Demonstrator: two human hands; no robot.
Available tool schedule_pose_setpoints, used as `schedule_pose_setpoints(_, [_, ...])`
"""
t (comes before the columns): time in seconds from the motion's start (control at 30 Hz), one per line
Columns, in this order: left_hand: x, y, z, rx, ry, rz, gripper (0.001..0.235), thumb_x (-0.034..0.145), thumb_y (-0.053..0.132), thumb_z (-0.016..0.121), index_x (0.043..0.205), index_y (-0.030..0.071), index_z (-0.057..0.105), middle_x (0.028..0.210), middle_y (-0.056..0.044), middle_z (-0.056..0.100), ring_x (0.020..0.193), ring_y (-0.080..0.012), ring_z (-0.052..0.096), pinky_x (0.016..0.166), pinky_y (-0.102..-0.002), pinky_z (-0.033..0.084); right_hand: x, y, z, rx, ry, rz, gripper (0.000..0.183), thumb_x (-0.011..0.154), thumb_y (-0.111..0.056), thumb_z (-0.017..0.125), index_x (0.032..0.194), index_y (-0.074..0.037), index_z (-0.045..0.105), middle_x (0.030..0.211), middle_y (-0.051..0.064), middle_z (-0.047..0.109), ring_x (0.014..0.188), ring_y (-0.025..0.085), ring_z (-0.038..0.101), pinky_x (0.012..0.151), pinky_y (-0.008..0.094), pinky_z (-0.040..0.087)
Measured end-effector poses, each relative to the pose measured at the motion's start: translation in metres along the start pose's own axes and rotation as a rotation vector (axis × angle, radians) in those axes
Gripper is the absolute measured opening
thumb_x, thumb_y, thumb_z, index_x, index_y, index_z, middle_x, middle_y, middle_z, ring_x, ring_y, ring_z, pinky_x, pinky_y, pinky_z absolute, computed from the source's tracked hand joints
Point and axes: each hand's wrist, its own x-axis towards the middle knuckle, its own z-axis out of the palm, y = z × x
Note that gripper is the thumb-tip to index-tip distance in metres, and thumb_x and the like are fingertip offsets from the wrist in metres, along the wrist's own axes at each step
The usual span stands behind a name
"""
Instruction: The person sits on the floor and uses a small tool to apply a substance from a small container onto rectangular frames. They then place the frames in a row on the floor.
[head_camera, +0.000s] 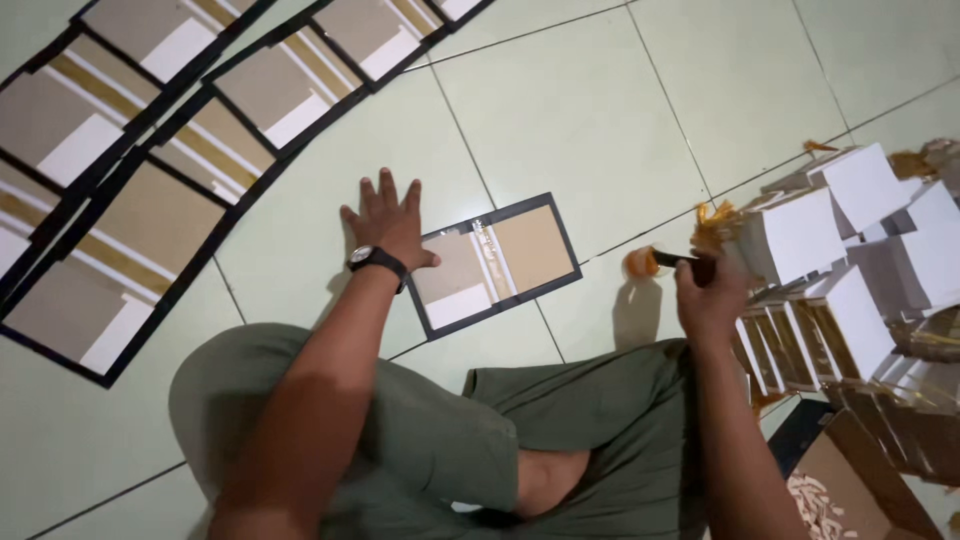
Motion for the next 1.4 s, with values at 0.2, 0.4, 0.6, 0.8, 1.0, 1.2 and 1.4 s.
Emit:
schedule_pose_setpoints(0.2, [-0.002, 0.000, -0.004, 0.049, -0.018, 0.002, 0.120, 0.078, 0.051, 0.084, 0.169, 0.021, 0.011, 0.173, -0.023, -0.002, 0.158, -0.0472, 0.000, 0.117, -0.078, 0.014, 0.000, -0.022, 0.005, 0.015, -0.069, 0.120, 0.026, 0.089, -0.010, 0.085, 0.113, -0.006, 0.077, 0.096, 0.022, 0.074, 0.096, 0.037, 0.073, 0.081, 0.040, 0.060])
schedule_pose_setpoints(0.4, [-0.003, 0.000, -0.005, 0.035, -0.007, 0.011, 0.120, 0.078, 0.052, 0.084, 0.169, 0.020, 0.012, 0.173, -0.023, 0.000, 0.159, -0.0470, 0.001, 0.117, -0.077, 0.014, 0.002, -0.025, 0.009, 0.034, -0.098, 0.204, 0.023, 0.089, -0.014, 0.085, 0.110, -0.009, 0.078, 0.092, 0.013, 0.074, 0.088, 0.028, 0.073, 0.077, 0.036, 0.059])
schedule_pose_setpoints(0.6, [-0.002, -0.002, -0.002, 0.034, -0.007, 0.014, 0.121, 0.079, 0.051, 0.084, 0.169, 0.020, 0.011, 0.174, -0.023, -0.002, 0.158, -0.0474, -0.001, 0.117, -0.077, 0.013, -0.005, -0.035, -0.006, 0.111, 0.020, 0.203, 0.020, 0.091, -0.011, 0.084, 0.110, -0.007, 0.078, 0.093, 0.018, 0.073, 0.091, 0.031, 0.072, 0.080, 0.037, 0.058])
schedule_pose_setpoints(0.8, [-0.004, 0.000, -0.005, 0.055, -0.016, 0.001, 0.121, 0.079, 0.053, 0.084, 0.169, 0.020, 0.011, 0.174, -0.022, -0.002, 0.159, -0.0471, 0.000, 0.117, -0.077, 0.014, -0.002, -0.032, -0.004, 0.195, 0.064, 0.227, 0.017, 0.091, -0.006, 0.080, 0.108, -0.005, 0.079, 0.090, 0.019, 0.071, 0.084, 0.029, 0.071, 0.077, 0.041, 0.057])
schedule_pose_setpoints(1.0, [0.001, -0.002, 0.000, 0.044, -0.002, 0.010, 0.122, 0.078, 0.053, 0.085, 0.169, 0.021, 0.011, 0.174, -0.022, -0.002, 0.158, -0.0473, -0.001, 0.117, -0.077, 0.013, 0.000, -0.015, -0.005, 0.472, 0.208, 0.361, 0.013, 0.095, -0.005, 0.068, 0.105, -0.003, 0.075, 0.075, 0.012, 0.063, 0.064, 0.017, 0.062, 0.062, 0.030, 0.053])
schedule_pose_setpoints(1.2, [0.001, -0.003, 0.001, 0.036, -0.007, 0.010, 0.124, 0.077, 0.056, 0.084, 0.169, 0.021, 0.011, 0.174, -0.021, -0.003, 0.159, -0.0466, -0.001, 0.117, -0.077, 0.013, 0.003, -0.023, -0.008, 0.708, 0.339, 0.341, 0.007, 0.096, 0.002, 0.065, 0.099, -0.005, 0.066, 0.071, 0.009, 0.056, 0.059, 0.014, 0.057, 0.054, 0.023, 0.045])
schedule_pose_setpoints(1.4, [-0.001, -0.005, 0.000, 0.027, 0.003, 0.017, 0.123, 0.076, 0.058, 0.084, 0.169, 0.021, 0.012, 0.174, -0.021, -0.002, 0.159, -0.0460, -0.001, 0.118, -0.076, 0.012, 0.003, -0.041, -0.022, 0.678, 0.413, 0.292, 0.010, 0.093, 0.001, 0.063, 0.098, -0.003, 0.069, 0.075, 0.010, 0.061, 0.060, 0.011, 0.059, 0.049, 0.020, 0.044])
